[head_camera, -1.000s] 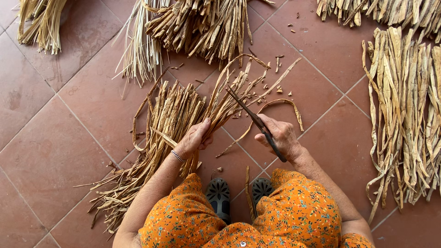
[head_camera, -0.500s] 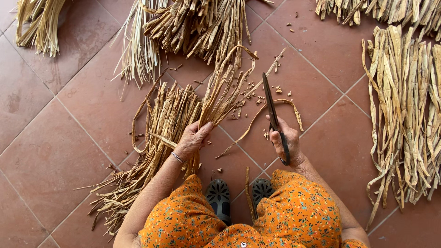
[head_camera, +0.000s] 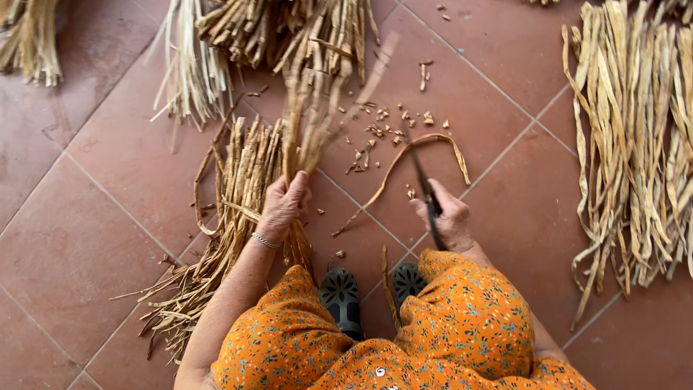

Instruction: The person sits on a tiled floor and uses shears to trim the ends of bundles of dried plant strips. They repeatedly pick up bundles, align the ends, cut them, and place the trimmed bundles aside. Small cut pieces accumulate on the floor.

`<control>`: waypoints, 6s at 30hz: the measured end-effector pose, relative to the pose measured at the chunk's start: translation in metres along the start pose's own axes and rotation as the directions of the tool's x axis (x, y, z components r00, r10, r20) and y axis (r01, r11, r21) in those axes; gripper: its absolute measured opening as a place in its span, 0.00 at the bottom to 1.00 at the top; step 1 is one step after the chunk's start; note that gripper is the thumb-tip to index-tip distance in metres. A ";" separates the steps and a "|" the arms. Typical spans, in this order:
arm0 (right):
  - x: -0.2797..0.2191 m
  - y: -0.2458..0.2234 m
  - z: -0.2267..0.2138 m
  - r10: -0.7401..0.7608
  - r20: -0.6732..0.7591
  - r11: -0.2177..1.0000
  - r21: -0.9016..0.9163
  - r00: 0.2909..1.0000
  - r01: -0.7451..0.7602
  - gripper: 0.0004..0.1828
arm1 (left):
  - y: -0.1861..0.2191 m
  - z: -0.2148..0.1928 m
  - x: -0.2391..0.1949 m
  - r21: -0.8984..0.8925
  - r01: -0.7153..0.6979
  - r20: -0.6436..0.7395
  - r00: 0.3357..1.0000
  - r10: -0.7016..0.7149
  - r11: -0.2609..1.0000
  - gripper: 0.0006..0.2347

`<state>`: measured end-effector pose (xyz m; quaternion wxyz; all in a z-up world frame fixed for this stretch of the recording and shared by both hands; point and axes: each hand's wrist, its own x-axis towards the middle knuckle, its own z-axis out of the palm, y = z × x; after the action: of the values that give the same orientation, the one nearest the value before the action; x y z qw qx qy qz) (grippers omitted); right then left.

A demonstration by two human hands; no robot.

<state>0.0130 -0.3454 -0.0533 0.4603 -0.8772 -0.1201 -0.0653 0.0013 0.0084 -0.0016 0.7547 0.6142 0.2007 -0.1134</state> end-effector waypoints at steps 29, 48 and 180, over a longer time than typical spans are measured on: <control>-0.038 0.056 0.006 0.422 0.531 0.767 -0.641 0.735 0.023 0.23 | 0.067 0.066 -0.027 0.771 -0.317 0.191 0.942 0.275 0.552 0.20; 0.030 -0.034 0.008 0.453 0.559 0.004 0.778 0.694 -0.629 0.16 | 0.026 0.135 -0.002 0.756 -0.650 0.650 0.759 0.036 0.072 0.52; 0.155 -0.122 0.106 0.261 0.849 0.587 0.239 0.460 -0.773 0.08 | -0.079 -0.189 0.058 0.756 0.111 -0.553 0.634 0.540 0.645 0.08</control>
<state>0.1295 -0.1680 0.0180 0.6157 -0.6160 -0.0164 0.4910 -0.0109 0.1791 -0.1281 0.2994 0.8725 0.3430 0.1773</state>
